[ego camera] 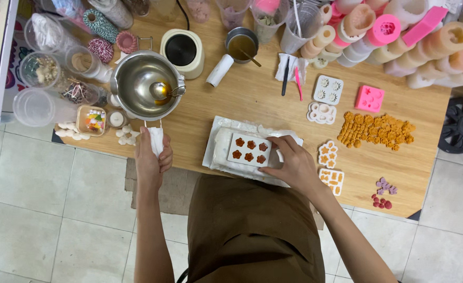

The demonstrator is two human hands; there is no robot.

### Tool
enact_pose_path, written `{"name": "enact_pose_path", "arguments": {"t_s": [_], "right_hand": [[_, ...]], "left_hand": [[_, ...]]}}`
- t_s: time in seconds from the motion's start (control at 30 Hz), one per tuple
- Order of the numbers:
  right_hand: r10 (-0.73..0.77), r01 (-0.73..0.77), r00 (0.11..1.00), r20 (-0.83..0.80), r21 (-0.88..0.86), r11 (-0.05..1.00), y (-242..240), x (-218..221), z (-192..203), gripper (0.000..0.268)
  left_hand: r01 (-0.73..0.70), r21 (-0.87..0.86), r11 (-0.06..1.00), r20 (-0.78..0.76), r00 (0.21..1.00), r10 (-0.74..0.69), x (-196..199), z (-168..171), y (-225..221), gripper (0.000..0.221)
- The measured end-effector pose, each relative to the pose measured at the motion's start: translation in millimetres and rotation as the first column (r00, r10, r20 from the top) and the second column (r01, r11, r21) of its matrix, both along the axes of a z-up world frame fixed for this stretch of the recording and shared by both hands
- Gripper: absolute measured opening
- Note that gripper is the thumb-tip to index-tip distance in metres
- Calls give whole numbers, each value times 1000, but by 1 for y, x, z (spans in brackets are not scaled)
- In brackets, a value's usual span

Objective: The person pours liquid wax from a small metal pitcher into a silicone mold, wipes the pitcher rim with a cloth, and then organizes small star-shaped wax pieces into rows on the table.

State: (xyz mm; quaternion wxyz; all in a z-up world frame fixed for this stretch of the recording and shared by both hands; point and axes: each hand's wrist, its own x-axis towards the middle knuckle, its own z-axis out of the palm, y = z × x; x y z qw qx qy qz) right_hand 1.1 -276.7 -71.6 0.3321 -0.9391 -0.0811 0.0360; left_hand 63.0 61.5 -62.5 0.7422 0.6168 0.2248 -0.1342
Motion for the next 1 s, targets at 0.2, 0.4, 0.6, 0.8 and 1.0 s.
{"name": "enact_pose_path", "arguments": {"t_s": [0.2,0.4,0.6,0.8,1.0], "right_hand": [[3,-3,1000,-12,11,1000,2,3,1,74],[6,-6,997,-78,-1,1000,2,8,1,75],[16,-16,1000,-18,8,1000,2,7,1,74],[25,-25,1000,14,9,1000,4,9,1,73],[-3,2,999,-35,-18,1000,5,9,-2,72]], "left_hand": [[7,-59,998,5,1000,-7,0,-2,6,60],[21,21,1000,53,998,-22,-4,-4,5,62],[12,9,1000,41,999,-12,-5,-1,5,62],[18,16,1000,39,999,-18,-5,5,4,62],[22,7,1000,53,998,-22,-7,5,3,63]]}}
